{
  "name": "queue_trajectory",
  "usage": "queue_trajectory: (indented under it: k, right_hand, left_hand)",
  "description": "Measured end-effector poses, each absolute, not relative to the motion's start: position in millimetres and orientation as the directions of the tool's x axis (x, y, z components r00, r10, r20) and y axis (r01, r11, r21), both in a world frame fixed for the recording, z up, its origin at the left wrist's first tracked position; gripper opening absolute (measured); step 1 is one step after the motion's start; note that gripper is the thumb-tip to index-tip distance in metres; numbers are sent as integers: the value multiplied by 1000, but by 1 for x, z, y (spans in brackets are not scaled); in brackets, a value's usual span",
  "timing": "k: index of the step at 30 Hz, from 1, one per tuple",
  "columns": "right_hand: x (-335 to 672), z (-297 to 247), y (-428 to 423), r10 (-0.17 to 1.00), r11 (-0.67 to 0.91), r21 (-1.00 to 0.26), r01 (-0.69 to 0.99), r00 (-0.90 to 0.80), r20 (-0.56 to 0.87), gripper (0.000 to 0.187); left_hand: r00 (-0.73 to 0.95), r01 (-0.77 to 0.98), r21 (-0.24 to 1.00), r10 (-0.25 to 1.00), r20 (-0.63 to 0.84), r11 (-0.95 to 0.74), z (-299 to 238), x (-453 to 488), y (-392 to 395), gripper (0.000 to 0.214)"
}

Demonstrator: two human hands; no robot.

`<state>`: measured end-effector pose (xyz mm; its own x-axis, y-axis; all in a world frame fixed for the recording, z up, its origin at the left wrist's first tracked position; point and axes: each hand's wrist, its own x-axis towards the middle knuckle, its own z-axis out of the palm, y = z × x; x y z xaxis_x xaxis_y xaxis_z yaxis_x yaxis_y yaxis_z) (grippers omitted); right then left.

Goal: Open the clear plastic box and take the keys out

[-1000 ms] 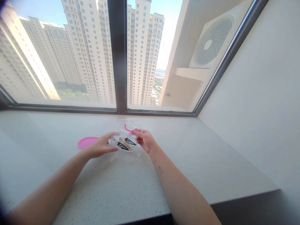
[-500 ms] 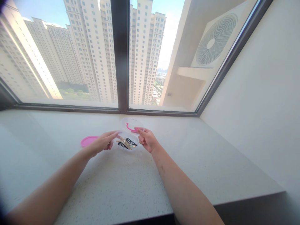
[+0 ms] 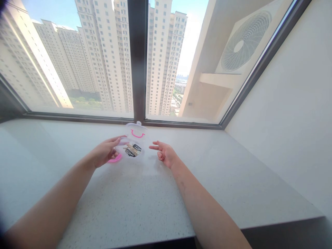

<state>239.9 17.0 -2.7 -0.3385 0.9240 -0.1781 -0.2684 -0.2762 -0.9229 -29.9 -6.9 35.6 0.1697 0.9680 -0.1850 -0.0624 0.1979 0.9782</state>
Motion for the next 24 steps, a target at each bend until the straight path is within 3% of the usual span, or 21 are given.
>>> queue_trajectory:
  k: [2,7,15,20,24]
  right_hand:
    - [239,2,10,897,-251,-940,-233,-422,-135,39]
    - [235,12,-5,745,-277,-951,-136,-656,-123,74]
    - [234,8,-2,768,-281,-930,-239,-637,-68,67]
    - [234,11,-1,797,-228,-935,-273,-604,-18,64]
    - [228,10,-3,820,-161,-949,-271,-571,24,63]
  left_hand:
    - [187,-88,977,967,-175,194,37,-31,-7,41]
    - [249,-114,981,960,-125,157,36,-29,-9,42]
    - [355,27,974,909,-219,225,41,-31,-15,57]
    - [426,-44,945,862,-276,325,40,-23,-13,64]
    - [373,-57,913,857,-355,403,37,-16,-13,62]
